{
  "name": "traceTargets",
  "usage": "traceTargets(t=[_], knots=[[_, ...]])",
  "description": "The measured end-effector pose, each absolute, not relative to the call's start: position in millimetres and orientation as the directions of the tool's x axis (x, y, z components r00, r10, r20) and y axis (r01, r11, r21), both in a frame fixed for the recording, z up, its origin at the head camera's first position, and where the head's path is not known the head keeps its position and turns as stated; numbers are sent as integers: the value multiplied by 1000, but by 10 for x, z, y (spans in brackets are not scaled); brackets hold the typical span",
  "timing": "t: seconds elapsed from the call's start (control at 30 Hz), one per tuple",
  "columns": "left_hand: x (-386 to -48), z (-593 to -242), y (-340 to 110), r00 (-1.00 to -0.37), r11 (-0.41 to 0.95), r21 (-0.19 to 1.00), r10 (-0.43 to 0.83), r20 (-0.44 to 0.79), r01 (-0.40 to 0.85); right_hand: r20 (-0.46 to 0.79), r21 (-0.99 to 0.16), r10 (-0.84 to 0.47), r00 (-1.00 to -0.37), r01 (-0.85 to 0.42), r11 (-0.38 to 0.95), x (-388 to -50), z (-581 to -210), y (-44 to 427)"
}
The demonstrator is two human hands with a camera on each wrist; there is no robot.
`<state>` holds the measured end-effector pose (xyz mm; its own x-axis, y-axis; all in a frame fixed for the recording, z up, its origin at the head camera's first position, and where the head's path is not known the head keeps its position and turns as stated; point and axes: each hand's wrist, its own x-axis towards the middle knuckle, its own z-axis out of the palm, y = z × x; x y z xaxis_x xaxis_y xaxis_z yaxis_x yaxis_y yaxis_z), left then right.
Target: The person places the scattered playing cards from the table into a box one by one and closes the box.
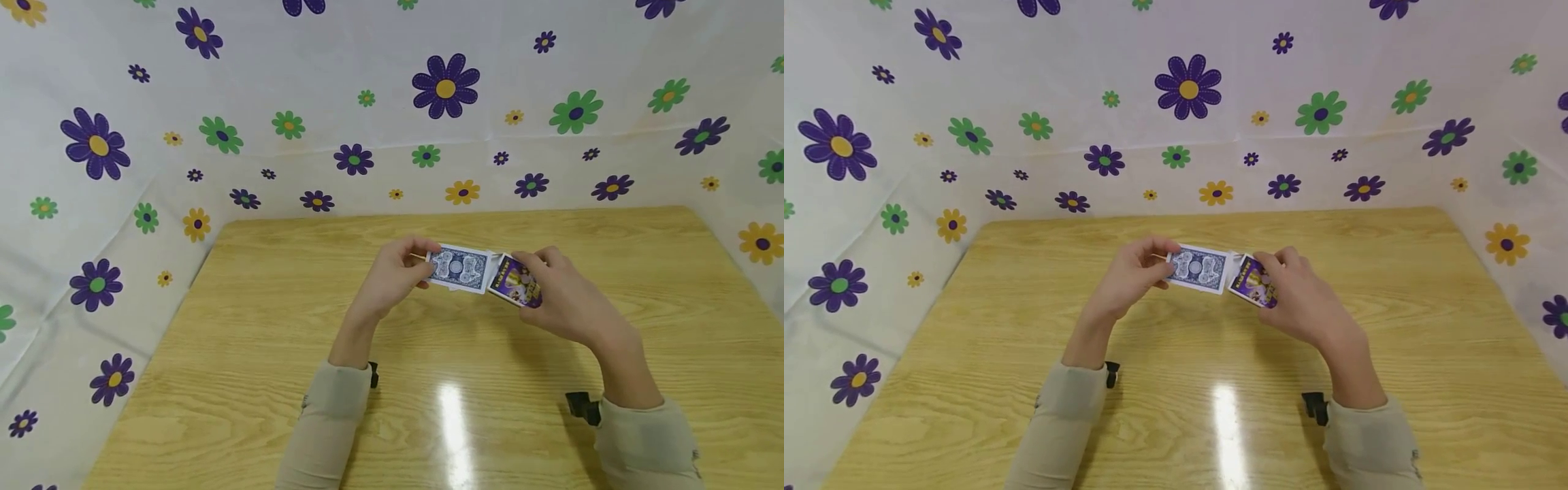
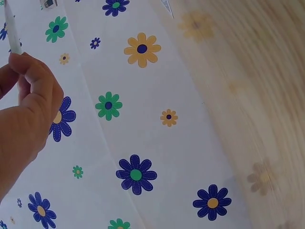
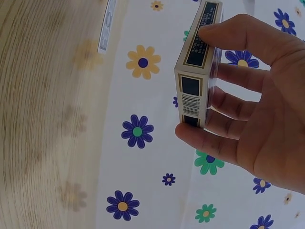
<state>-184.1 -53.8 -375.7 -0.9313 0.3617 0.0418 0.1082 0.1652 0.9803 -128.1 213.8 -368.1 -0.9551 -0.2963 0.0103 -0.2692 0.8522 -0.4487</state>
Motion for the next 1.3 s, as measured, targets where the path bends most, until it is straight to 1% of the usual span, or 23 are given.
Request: traceTargets(t=[0.13,0.47,0.93,1.3], knots=[[-1816,-3729,-546,-933,156,978,351,73,136,11,-449,-309,-951,-281,848,-1277,-3670,2107],[-1790,-3763,-571,-942,148,979,322,90,144,30,-441,-343,-939,-321,838,-1255,-3669,2060],[-1797,-3804,-578,-941,140,981,329,83,136,30,-440,-365,-931,-340,831,-1236,-3668,2050],[-1793,-3793,-572,-934,127,984,349,73,125,74,-432,-379,-923,-372,822,-1248,-3673,2058]])
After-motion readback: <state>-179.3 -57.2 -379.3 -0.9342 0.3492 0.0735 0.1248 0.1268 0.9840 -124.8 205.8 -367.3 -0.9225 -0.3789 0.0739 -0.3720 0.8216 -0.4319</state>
